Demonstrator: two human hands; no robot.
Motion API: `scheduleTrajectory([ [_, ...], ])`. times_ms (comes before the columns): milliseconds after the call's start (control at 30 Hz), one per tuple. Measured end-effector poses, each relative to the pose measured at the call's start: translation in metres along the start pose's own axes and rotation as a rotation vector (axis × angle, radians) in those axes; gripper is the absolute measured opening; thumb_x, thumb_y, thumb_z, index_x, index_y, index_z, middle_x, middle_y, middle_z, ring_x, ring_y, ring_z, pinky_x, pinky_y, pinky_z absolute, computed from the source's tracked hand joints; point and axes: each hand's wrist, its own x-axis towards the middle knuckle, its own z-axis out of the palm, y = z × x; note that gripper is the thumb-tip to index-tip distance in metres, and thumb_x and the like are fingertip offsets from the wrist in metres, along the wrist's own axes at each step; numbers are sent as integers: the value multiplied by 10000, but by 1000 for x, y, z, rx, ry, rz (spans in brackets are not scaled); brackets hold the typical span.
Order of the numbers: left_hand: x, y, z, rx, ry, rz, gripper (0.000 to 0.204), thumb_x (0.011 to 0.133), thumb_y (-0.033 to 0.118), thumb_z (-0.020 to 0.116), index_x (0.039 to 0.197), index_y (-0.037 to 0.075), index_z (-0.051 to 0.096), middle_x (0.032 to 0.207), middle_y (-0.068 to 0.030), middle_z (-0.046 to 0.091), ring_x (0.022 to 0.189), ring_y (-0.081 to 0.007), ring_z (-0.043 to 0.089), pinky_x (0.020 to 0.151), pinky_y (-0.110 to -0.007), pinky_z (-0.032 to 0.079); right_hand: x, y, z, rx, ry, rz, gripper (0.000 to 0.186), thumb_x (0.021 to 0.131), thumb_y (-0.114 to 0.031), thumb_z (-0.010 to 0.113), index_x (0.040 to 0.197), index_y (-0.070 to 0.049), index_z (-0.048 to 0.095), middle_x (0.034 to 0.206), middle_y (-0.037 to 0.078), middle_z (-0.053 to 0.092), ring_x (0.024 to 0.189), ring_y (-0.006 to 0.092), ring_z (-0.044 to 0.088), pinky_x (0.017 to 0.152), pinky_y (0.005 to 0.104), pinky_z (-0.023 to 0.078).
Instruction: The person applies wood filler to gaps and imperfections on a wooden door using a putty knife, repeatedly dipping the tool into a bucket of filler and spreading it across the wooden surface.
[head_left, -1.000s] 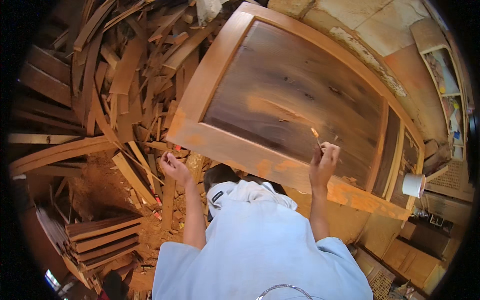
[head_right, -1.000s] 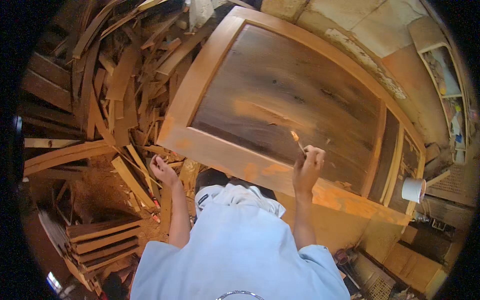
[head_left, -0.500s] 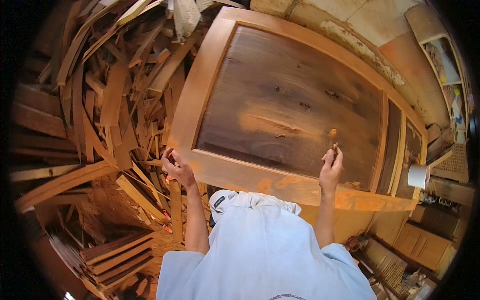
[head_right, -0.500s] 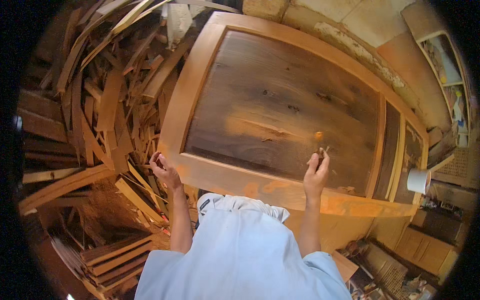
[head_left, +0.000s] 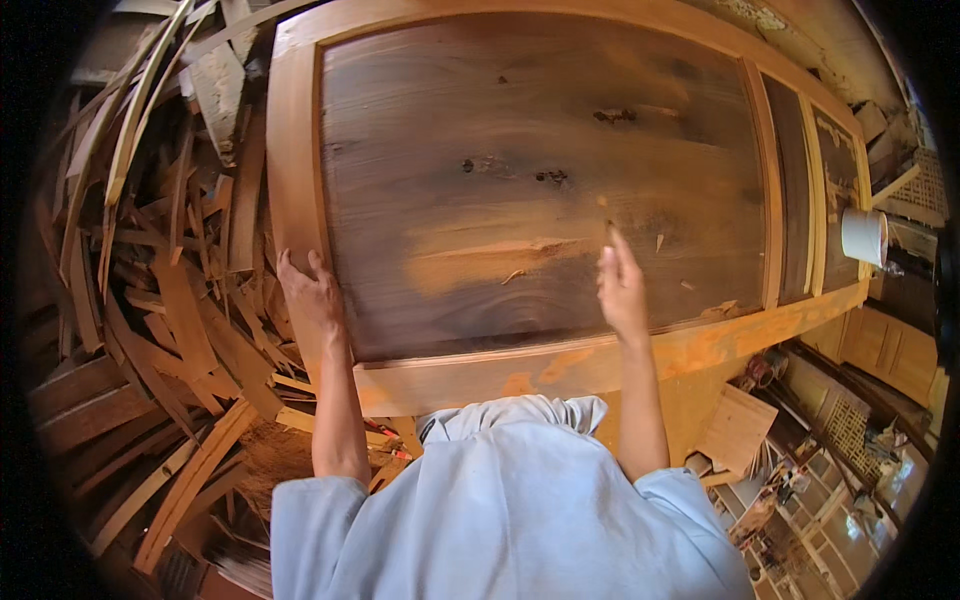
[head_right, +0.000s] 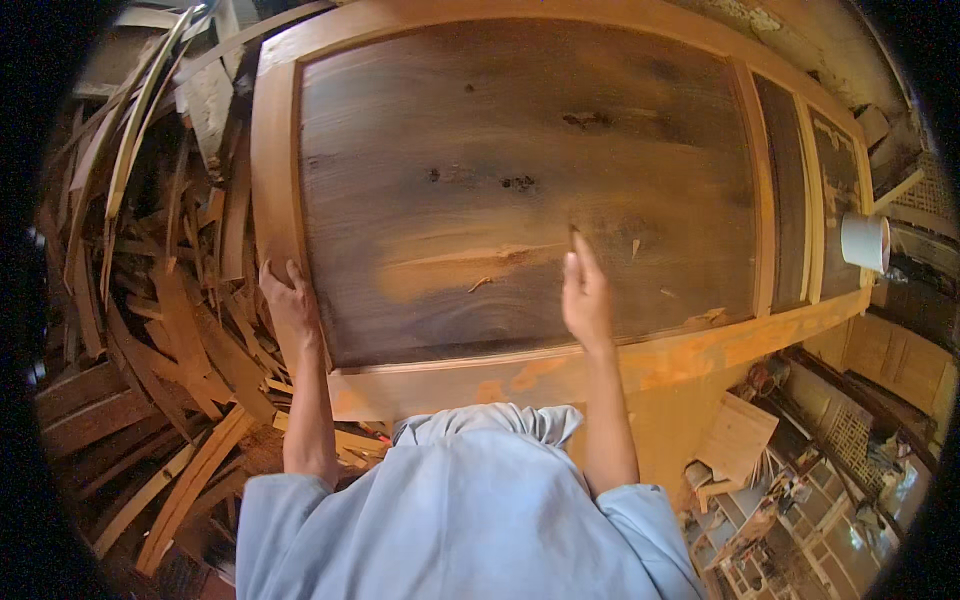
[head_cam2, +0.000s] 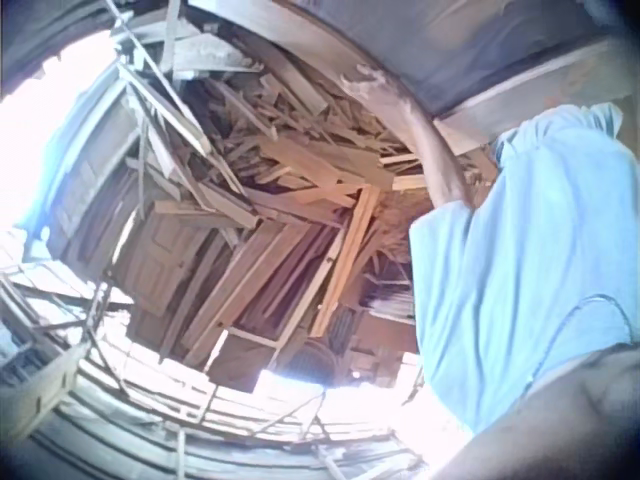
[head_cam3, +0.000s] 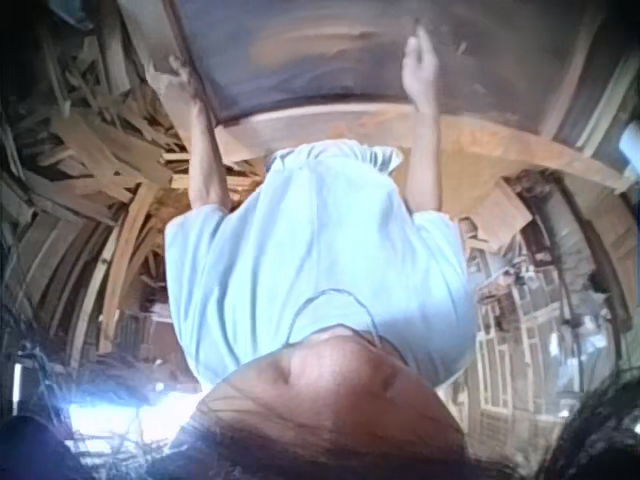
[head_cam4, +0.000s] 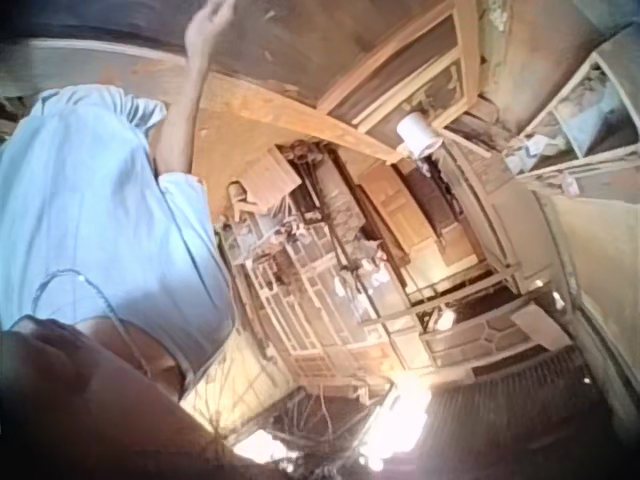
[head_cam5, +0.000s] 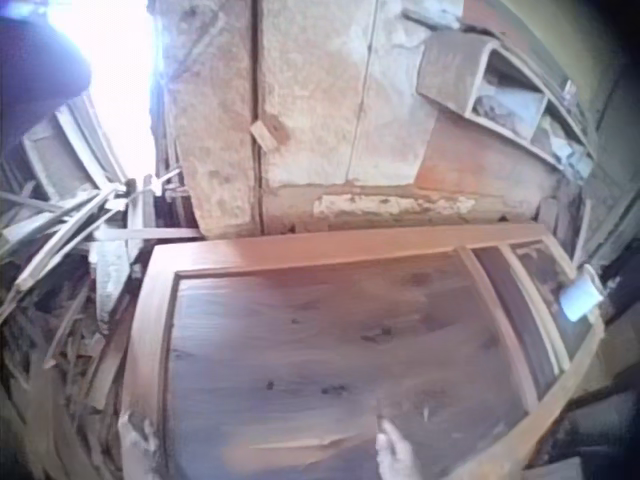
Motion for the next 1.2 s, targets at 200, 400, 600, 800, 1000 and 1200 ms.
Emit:
scheduleTrajectory([
  [200,9,22,15,115,-88,5,559,1017,388,459,1345,-65,482,1415,-254,471,1316,-385,448,1094,-445,363,43,-20,29,103,26,-100,438,1048,-269,457,1440,-73,455,985,82,587,788,164,587,690,297,492],
  [400,13,43,5,66,-202,-187,657,1032,485,375,1405,-54,420,1446,-242,442,1356,-380,405,1130,-431,320,37,-34,16,481,65,64,452,1049,-245,460,1475,-103,406,849,-3,507,599,57,507,496,218,431],
  [600,6,17,19,75,-214,-164,737,1017,582,315,1481,10,328,1507,-217,360,1410,-369,332,1147,-450,303,43,-26,19,-135,86,-120,390,1014,-187,525,1394,-94,520,843,50,552,650,163,570,590,329,501],
  [800,10,26,19,49,-151,-148,663,1028,492,388,1403,-55,411,1447,-224,440,1358,-365,401,1138,-436,308,55,-39,44,-527,32,-280,431,976,-151,562,1405,-172,525,910,158,535,769,363,620,683,447,517],
  [1000,12,24,16,38,-106,-103,637,1025,467,408,1378,-62,442,1415,-228,472,1345,-370,414,1133,-441,316,47,-38,41,-720,-24,-198,408,999,-168,511,1406,-154,521,948,191,534,781,393,626,697,473,525],
  [1200,12,12,18,63,-72,-48,640,1017,467,408,1374,-63,444,1416,-246,470,1313,-394,448,1106,-441,352,65,-91,-4,-956,-227,-301,339,975,-191,523,1301,-187,615,902,202,588,766,397,648,690,502,538],
])
